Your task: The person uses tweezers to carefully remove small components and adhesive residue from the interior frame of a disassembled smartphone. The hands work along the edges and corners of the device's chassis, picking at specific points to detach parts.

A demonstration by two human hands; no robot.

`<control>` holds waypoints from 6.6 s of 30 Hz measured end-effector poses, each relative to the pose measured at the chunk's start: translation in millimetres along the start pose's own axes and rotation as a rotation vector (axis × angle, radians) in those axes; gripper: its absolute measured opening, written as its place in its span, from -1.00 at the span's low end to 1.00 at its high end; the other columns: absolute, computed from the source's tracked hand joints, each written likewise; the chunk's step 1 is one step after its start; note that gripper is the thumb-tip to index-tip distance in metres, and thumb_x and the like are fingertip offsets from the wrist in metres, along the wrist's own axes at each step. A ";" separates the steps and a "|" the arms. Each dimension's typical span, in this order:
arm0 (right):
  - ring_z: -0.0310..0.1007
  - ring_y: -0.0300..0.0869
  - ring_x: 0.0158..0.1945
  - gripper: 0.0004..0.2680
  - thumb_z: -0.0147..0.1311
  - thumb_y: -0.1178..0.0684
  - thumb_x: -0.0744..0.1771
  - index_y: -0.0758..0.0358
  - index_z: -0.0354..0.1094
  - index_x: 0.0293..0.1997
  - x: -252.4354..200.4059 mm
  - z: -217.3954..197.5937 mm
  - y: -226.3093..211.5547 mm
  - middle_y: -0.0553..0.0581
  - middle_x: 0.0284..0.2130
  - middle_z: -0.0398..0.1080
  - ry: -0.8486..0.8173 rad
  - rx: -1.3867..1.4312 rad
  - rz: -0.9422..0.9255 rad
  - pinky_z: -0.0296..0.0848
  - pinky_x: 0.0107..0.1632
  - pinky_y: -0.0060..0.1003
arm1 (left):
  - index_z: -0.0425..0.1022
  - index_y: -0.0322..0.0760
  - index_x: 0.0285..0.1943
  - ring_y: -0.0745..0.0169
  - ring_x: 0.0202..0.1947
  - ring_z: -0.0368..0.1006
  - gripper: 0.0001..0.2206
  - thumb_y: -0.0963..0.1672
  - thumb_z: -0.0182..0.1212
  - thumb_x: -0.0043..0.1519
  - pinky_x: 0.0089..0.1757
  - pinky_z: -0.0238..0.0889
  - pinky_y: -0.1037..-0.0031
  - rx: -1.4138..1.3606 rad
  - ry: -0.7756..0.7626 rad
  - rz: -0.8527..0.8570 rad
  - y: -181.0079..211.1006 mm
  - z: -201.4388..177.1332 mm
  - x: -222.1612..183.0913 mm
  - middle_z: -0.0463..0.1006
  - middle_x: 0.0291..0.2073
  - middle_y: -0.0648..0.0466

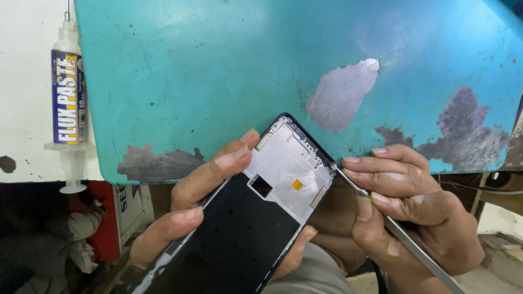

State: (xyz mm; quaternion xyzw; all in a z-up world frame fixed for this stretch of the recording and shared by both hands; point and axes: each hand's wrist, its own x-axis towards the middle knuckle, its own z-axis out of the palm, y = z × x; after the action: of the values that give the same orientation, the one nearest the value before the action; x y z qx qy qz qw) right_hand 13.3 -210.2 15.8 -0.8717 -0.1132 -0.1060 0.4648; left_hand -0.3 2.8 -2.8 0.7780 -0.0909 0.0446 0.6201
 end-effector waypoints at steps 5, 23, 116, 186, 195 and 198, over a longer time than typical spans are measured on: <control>0.59 0.06 0.09 -0.81 0.12 0.25 0.35 0.24 0.10 -0.12 1.5 -5.4 1.2 0.37 -0.14 0.52 -0.096 -0.066 0.003 0.43 0.32 0.11 | -0.16 -0.07 0.46 -0.12 0.50 0.21 -0.13 -0.14 0.54 0.14 0.35 0.35 0.15 -0.041 0.022 0.046 0.0 -3.5 -0.6 0.11 0.37 -0.10; 0.58 0.09 0.13 -0.80 0.24 0.24 0.28 0.25 0.20 -0.20 7.6 1.3 -7.8 0.31 -0.14 0.52 -0.130 -0.131 -0.025 0.45 0.33 0.20 | -0.02 0.07 0.41 0.06 0.55 0.19 -0.22 -0.10 0.56 0.16 0.44 0.27 0.29 -0.161 0.020 -0.040 -11.1 -5.3 -9.6 0.20 0.42 0.03; 0.65 0.03 -0.04 -0.86 0.21 0.32 0.33 0.35 0.25 -0.26 67.8 36.7 -46.9 0.30 -0.23 0.53 -0.095 0.020 -0.117 0.58 0.16 -0.03 | 0.09 -0.09 0.30 -0.39 0.44 0.31 -0.71 -0.15 0.10 0.50 0.40 0.17 -0.06 -0.607 0.051 0.113 -11.6 -27.9 -5.8 0.29 0.36 -0.44; 0.64 -0.05 0.00 -0.81 0.32 0.26 0.31 0.27 0.27 -0.27 42.6 17.4 -43.8 0.23 -0.18 0.55 -0.079 -0.238 -0.154 0.47 0.17 -0.11 | -0.04 0.00 0.38 -0.14 0.40 0.38 -0.23 -0.15 0.58 0.18 0.32 0.43 0.18 -0.291 0.230 0.130 3.8 5.6 -8.1 0.27 0.32 -0.22; 0.61 -0.01 -0.02 -0.79 0.33 0.24 0.21 0.29 0.24 -0.35 28.5 -1.1 -68.5 0.21 -0.25 0.53 -0.076 -0.309 -0.070 0.43 0.24 0.01 | -0.08 0.02 0.37 -0.21 0.41 0.36 -0.22 -0.16 0.55 0.16 0.31 0.40 0.09 -0.321 0.252 0.281 -6.5 5.8 -5.1 0.26 0.32 -0.27; 0.63 -0.07 -0.03 -0.82 0.35 0.27 0.25 0.33 0.33 -0.26 37.1 11.6 -46.0 0.20 -0.21 0.56 -0.050 -0.206 -0.162 0.47 0.14 -0.11 | -0.11 0.05 0.41 -0.12 0.40 0.38 -0.20 -0.16 0.56 0.22 0.26 0.41 0.21 -0.268 0.233 0.278 -4.0 11.7 -7.9 0.25 0.35 -0.24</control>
State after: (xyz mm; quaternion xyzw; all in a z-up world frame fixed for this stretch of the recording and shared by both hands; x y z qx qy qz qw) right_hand 35.9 -171.9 56.4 -0.9051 -0.1834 -0.1327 0.3599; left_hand -7.8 -7.0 -10.7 0.6583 -0.1302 0.2066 0.7120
